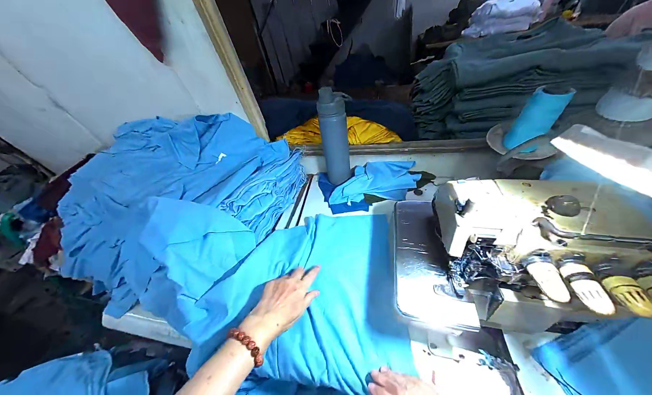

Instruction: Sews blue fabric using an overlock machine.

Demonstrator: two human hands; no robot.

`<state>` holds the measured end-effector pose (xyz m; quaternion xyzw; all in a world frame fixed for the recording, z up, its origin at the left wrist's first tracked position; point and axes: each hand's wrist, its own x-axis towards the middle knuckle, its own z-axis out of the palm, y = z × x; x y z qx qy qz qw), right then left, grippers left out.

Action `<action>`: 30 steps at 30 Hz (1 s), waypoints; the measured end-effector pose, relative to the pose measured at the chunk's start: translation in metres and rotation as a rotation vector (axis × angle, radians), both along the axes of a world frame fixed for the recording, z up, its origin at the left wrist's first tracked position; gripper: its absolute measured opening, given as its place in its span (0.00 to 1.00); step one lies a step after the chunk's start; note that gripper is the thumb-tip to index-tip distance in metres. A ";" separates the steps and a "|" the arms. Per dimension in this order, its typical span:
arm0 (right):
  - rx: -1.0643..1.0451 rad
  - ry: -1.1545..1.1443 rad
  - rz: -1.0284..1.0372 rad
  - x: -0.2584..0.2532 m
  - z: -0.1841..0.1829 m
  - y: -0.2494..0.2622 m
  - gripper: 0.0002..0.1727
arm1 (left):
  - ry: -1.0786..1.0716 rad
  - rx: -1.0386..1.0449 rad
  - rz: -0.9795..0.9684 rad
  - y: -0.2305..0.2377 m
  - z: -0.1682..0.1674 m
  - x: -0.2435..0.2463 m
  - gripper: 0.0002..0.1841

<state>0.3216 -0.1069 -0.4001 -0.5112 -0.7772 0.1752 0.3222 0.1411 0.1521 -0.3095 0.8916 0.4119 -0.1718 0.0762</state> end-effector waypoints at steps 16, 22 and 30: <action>0.110 0.074 -0.211 0.000 -0.006 0.024 0.16 | -0.396 0.098 0.076 0.043 -0.007 0.083 0.15; 0.099 0.069 -0.268 0.000 0.001 0.040 0.16 | -0.342 -0.023 0.117 0.048 0.004 0.149 0.16; 0.026 0.053 -0.368 -0.002 0.000 0.039 0.23 | -0.665 -0.190 0.056 0.071 0.004 0.120 0.07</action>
